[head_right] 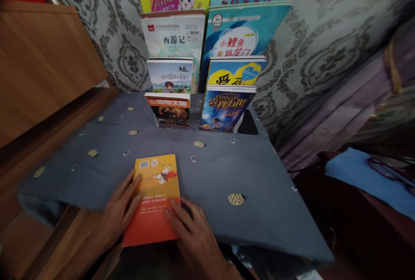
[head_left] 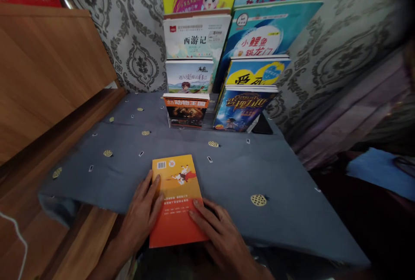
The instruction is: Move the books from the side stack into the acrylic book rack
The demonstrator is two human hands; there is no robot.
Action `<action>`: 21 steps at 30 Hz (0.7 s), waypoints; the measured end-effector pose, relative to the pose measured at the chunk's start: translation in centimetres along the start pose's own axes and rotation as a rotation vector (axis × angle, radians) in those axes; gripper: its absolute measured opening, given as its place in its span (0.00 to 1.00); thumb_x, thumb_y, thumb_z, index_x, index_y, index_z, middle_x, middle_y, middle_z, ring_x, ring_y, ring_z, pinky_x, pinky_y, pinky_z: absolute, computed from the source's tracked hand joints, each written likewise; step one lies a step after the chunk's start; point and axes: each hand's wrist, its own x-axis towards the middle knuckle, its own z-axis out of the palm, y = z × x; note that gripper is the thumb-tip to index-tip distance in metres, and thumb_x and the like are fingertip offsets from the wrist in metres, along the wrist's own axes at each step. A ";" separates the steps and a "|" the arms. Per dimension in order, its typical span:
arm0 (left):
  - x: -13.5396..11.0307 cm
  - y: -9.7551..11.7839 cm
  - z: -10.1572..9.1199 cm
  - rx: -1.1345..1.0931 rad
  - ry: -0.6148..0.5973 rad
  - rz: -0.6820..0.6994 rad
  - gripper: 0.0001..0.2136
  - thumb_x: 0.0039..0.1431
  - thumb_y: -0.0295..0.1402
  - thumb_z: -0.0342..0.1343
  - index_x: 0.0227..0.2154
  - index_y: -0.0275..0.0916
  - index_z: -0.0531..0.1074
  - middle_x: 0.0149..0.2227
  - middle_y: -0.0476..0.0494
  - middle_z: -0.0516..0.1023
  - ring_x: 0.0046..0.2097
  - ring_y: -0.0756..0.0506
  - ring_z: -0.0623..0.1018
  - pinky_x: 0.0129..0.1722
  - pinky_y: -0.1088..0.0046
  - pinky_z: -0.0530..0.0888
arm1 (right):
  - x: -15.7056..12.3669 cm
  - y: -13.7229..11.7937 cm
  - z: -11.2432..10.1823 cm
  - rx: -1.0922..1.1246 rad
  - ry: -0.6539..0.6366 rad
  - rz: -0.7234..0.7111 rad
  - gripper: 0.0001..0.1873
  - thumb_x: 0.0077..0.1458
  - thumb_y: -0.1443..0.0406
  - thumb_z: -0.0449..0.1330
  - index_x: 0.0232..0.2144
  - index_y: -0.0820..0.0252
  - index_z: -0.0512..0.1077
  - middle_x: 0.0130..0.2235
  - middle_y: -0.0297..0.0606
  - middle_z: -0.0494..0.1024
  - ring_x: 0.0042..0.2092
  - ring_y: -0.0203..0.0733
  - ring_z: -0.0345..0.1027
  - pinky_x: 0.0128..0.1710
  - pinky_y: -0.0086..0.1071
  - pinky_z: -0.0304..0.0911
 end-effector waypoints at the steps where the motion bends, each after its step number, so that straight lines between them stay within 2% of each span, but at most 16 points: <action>1: 0.1 -0.2 -0.4 -0.025 -0.008 0.000 0.24 0.68 0.40 0.47 0.65 0.48 0.61 0.69 0.41 0.59 0.66 0.38 0.66 0.63 0.52 0.68 | 0.1 0.0 -0.3 0.014 -0.006 -0.009 0.30 0.58 0.73 0.54 0.63 0.55 0.65 0.60 0.43 0.74 0.59 0.51 0.66 0.52 0.45 0.71; 5: 0.9 -1.1 -2.2 -0.147 -0.073 0.010 0.21 0.67 0.43 0.46 0.60 0.50 0.69 0.66 0.44 0.65 0.65 0.39 0.68 0.62 0.55 0.70 | 1.4 0.2 -1.7 0.028 0.010 -0.074 0.26 0.60 0.69 0.58 0.60 0.54 0.68 0.56 0.42 0.78 0.56 0.52 0.68 0.55 0.51 0.66; 8: 1.7 -1.2 -3.4 -0.273 -0.083 0.025 0.21 0.68 0.47 0.42 0.55 0.52 0.74 0.64 0.46 0.69 0.66 0.38 0.67 0.65 0.50 0.65 | 3.6 0.6 -3.1 0.081 0.065 -0.078 0.20 0.61 0.63 0.61 0.55 0.55 0.72 0.51 0.42 0.81 0.56 0.51 0.69 0.58 0.52 0.62; 11: 2.8 -0.1 -4.0 -0.468 -0.058 0.049 0.31 0.65 0.59 0.34 0.47 0.51 0.80 0.56 0.43 0.77 0.64 0.35 0.69 0.67 0.46 0.59 | 6.6 1.1 -4.4 0.183 0.119 -0.055 0.19 0.61 0.60 0.62 0.54 0.53 0.72 0.46 0.41 0.82 0.54 0.49 0.71 0.60 0.53 0.60; 13: 3.8 1.1 -4.1 -0.625 0.026 0.017 0.39 0.59 0.66 0.29 0.41 0.48 0.82 0.50 0.40 0.81 0.62 0.33 0.71 0.66 0.46 0.61 | 8.7 1.5 -4.9 0.273 0.176 -0.035 0.18 0.62 0.57 0.61 0.53 0.52 0.73 0.43 0.40 0.83 0.51 0.48 0.73 0.61 0.54 0.58; 16: 5.9 2.8 -3.5 -0.860 0.255 -0.079 0.42 0.57 0.68 0.27 0.41 0.44 0.80 0.48 0.38 0.81 0.58 0.33 0.75 0.60 0.49 0.70 | 11.9 2.3 -4.7 0.421 0.261 0.070 0.14 0.62 0.55 0.60 0.46 0.53 0.76 0.40 0.39 0.82 0.44 0.45 0.76 0.59 0.51 0.60; 17: 6.8 3.1 -3.2 -0.918 0.302 -0.079 0.41 0.57 0.68 0.28 0.43 0.44 0.78 0.48 0.38 0.81 0.55 0.34 0.77 0.57 0.50 0.72 | 12.9 2.6 -4.5 0.472 0.287 0.122 0.13 0.62 0.54 0.60 0.42 0.54 0.76 0.38 0.37 0.81 0.41 0.44 0.75 0.57 0.49 0.62; 19: 8.8 3.2 -2.4 -0.935 0.413 -0.081 0.38 0.58 0.67 0.32 0.44 0.43 0.76 0.47 0.38 0.81 0.52 0.36 0.78 0.55 0.52 0.73 | 14.9 3.2 -3.7 0.572 0.330 0.221 0.16 0.62 0.51 0.58 0.34 0.55 0.76 0.32 0.34 0.78 0.37 0.42 0.73 0.47 0.40 0.68; 21: 11.0 2.8 -1.7 -0.795 0.493 -0.131 0.32 0.57 0.65 0.43 0.40 0.42 0.76 0.43 0.38 0.81 0.50 0.37 0.78 0.52 0.58 0.75 | 16.7 3.9 -2.8 0.691 0.369 0.275 0.19 0.61 0.49 0.56 0.31 0.56 0.75 0.29 0.33 0.75 0.33 0.40 0.69 0.37 0.33 0.67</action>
